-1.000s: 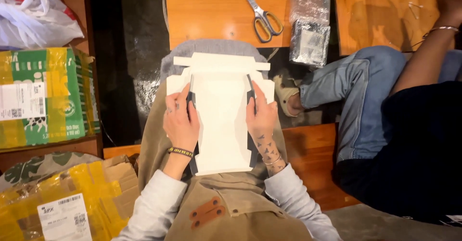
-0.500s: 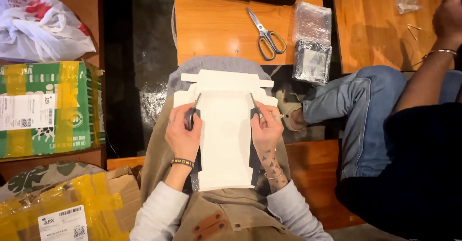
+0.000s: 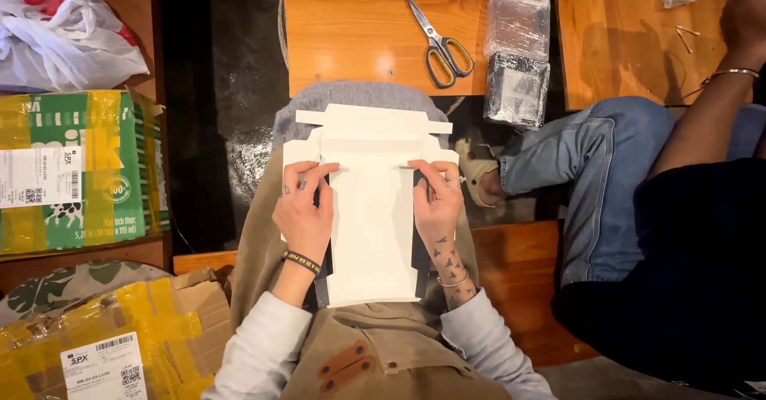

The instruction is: Assembling white cardboard outer boxes and inserting black product boxes into them.

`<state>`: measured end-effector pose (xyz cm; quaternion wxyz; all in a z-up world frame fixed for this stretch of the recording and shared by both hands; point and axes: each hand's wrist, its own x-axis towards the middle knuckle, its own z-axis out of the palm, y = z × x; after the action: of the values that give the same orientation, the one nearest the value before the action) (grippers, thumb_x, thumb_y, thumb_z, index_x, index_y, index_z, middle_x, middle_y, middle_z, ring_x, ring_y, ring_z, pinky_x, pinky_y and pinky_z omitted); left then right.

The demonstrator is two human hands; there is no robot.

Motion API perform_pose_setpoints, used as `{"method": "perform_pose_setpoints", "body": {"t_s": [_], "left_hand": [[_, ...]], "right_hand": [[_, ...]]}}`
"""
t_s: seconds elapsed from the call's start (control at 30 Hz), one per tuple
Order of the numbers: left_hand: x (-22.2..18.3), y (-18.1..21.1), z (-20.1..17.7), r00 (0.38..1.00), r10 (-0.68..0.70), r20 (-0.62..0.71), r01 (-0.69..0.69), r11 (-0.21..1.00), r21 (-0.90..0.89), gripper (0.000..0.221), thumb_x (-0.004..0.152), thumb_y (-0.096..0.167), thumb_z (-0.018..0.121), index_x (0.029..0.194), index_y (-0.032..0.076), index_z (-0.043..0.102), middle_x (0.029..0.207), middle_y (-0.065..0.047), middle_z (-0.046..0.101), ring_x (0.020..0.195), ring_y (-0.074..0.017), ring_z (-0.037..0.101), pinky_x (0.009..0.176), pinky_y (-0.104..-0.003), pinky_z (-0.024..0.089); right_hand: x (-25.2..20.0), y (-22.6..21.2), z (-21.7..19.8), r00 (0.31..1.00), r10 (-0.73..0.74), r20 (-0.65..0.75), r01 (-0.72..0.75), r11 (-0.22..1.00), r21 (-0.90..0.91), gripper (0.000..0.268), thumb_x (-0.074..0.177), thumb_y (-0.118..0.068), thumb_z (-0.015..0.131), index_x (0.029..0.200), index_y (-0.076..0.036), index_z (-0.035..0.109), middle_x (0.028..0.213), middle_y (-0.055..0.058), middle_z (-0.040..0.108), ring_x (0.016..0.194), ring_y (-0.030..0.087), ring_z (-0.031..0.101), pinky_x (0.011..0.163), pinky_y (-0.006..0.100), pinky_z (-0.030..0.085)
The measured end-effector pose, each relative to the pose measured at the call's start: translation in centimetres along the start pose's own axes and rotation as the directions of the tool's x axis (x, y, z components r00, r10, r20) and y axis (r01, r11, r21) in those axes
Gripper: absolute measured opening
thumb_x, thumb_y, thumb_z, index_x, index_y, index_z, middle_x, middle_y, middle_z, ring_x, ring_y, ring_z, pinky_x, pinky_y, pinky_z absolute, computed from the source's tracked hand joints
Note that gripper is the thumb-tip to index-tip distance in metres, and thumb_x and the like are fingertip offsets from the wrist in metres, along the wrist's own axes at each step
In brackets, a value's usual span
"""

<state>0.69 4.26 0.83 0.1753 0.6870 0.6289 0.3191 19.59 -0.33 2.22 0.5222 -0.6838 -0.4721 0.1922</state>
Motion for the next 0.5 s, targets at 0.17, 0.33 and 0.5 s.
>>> {"method": "perform_pose_setpoints", "body": {"t_s": [0.17, 0.33, 0.5], "left_hand": [[-0.4, -0.8, 1.1, 0.99, 0.124, -0.069, -0.113, 0.984, 0.14, 0.039, 0.09, 0.01, 0.057, 0.109, 0.043, 0.066, 0.105, 0.013, 0.05, 0.078, -0.0191, 0.068, 0.071, -0.033, 0.056], [-0.7, -0.9, 1.3, 0.977, 0.183, -0.111, -0.166, 0.974, 0.152, 0.043, 0.088, 0.005, 0.058, 0.112, 0.04, 0.067, 0.111, 0.01, 0.054, 0.082, -0.0208, 0.069, 0.069, -0.033, 0.056], [-0.6, -0.9, 1.2, 0.972, 0.188, -0.144, -0.162, 0.972, 0.171, 0.043, 0.09, 0.007, 0.06, 0.112, 0.043, 0.07, 0.101, 0.014, 0.056, 0.081, -0.0151, 0.068, 0.07, -0.027, 0.054]], "right_hand": [[-0.1, 0.6, 0.2, 0.998, -0.071, 0.0, 0.07, 0.992, -0.102, 0.039, 0.083, 0.006, 0.05, 0.108, -0.011, 0.073, 0.097, 0.001, 0.05, 0.058, 0.003, 0.043, 0.063, 0.023, 0.051], [-0.3, 0.6, 0.5, 0.984, -0.18, -0.017, 0.173, 0.963, -0.208, 0.038, 0.085, 0.005, 0.051, 0.11, -0.014, 0.074, 0.106, 0.004, 0.056, 0.06, 0.008, 0.049, 0.063, 0.026, 0.051], [-0.4, 0.8, 0.6, 0.987, -0.147, -0.062, 0.132, 0.972, -0.196, 0.034, 0.09, 0.004, 0.05, 0.108, -0.013, 0.074, 0.098, 0.003, 0.061, 0.062, 0.012, 0.059, 0.065, 0.025, 0.053]]}}
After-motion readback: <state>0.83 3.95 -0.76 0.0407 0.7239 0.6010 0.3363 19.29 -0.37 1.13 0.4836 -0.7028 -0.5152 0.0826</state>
